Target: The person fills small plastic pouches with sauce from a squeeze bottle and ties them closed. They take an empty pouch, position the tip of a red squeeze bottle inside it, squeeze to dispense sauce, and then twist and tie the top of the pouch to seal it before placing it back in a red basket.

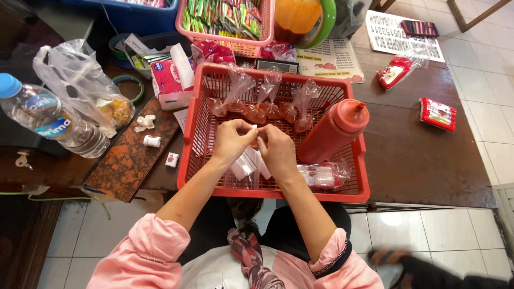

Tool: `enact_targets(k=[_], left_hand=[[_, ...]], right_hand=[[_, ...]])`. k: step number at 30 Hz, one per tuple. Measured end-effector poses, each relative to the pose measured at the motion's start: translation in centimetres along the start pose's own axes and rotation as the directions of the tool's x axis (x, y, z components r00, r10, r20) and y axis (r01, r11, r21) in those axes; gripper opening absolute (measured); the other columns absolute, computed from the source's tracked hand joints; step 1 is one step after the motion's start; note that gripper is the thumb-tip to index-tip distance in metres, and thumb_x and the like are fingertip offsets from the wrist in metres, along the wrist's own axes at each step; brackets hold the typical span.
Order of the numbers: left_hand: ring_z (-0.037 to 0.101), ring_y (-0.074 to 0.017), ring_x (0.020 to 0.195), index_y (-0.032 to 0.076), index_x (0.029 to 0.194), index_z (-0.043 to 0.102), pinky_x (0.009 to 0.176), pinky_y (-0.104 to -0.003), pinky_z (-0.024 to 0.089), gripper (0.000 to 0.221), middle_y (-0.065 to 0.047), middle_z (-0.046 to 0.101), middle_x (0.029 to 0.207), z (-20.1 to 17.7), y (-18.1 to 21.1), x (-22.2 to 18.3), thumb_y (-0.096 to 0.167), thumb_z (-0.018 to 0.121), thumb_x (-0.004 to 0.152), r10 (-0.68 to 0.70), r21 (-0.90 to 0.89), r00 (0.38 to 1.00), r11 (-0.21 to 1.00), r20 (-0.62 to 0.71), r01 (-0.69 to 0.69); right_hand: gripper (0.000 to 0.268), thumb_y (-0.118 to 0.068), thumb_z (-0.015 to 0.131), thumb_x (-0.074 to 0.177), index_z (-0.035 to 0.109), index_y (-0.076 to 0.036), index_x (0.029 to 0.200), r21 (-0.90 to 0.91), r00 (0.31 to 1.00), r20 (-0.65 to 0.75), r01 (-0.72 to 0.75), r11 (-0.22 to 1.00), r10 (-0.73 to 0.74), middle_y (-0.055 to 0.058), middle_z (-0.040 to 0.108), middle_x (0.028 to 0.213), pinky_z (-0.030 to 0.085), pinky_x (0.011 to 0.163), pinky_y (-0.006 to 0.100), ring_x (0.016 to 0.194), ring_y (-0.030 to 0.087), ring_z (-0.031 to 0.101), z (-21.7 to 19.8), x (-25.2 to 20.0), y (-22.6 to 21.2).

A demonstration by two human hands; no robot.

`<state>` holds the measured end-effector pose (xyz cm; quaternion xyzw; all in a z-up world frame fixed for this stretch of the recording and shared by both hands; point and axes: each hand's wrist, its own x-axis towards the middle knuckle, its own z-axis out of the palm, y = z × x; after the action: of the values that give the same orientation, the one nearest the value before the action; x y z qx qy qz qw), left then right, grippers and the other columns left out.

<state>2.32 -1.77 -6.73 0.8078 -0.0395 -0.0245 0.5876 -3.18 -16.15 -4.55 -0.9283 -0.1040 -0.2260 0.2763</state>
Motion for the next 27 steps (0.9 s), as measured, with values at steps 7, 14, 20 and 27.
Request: enact_targets(k=[7,14,20,27], left_hand=[[0.067,-0.0133,0.070,0.017,0.100,0.071,0.066,-0.028,0.057,0.023,-0.003,0.072,0.077,-1.8,4.0,-2.8,0.007,0.064,0.080,0.041,-0.250,0.997,0.968,0.060,-0.025],[0.066,-0.0302,0.085,0.016,0.097,0.073,0.077,-0.039,0.054,0.023,-0.011,0.063,0.088,-0.2,1.5,-0.7,0.006,0.053,0.094,0.417,-0.114,0.903,0.907,0.105,-0.406],[0.059,-0.0354,0.101,0.011,0.109,0.067,0.080,-0.049,0.051,0.016,-0.009,0.056,0.103,0.4,0.4,-0.9,0.020,0.057,0.102,0.542,0.282,0.805,0.754,0.243,-0.593],[0.056,-0.0287,0.108,0.021,0.088,0.064,0.081,-0.043,0.048,0.016,-0.001,0.053,0.108,1.7,-0.7,-1.1,0.032,0.058,0.099,0.611,0.495,0.755,0.593,0.237,-0.635]], right_hand=[[0.032,-0.042,0.054,0.097,0.064,-0.021,0.076,-0.104,0.984,0.140,-0.096,0.990,0.110,0.004,0.065,0.061,0.054,0.059,0.039,0.069,0.030,0.071,-0.7,0.0,-0.8],[0.040,-0.022,0.057,0.101,0.064,-0.015,0.062,0.627,0.936,0.132,-0.333,0.704,0.325,-0.003,0.048,0.044,0.042,0.049,0.022,0.049,0.008,0.045,-1.1,0.9,-1.0],[0.040,-0.021,0.060,0.099,0.065,-0.012,0.060,0.615,0.889,0.106,-0.410,0.673,0.445,-0.001,0.045,0.042,0.037,0.047,0.023,0.049,0.008,0.042,-1.2,0.6,-0.4],[0.042,-0.013,0.055,0.102,0.056,-0.011,0.060,0.760,0.903,-0.037,-0.253,0.599,0.429,-0.002,0.041,0.049,0.030,0.047,0.019,0.050,0.006,0.035,-2.1,0.9,-2.3]])
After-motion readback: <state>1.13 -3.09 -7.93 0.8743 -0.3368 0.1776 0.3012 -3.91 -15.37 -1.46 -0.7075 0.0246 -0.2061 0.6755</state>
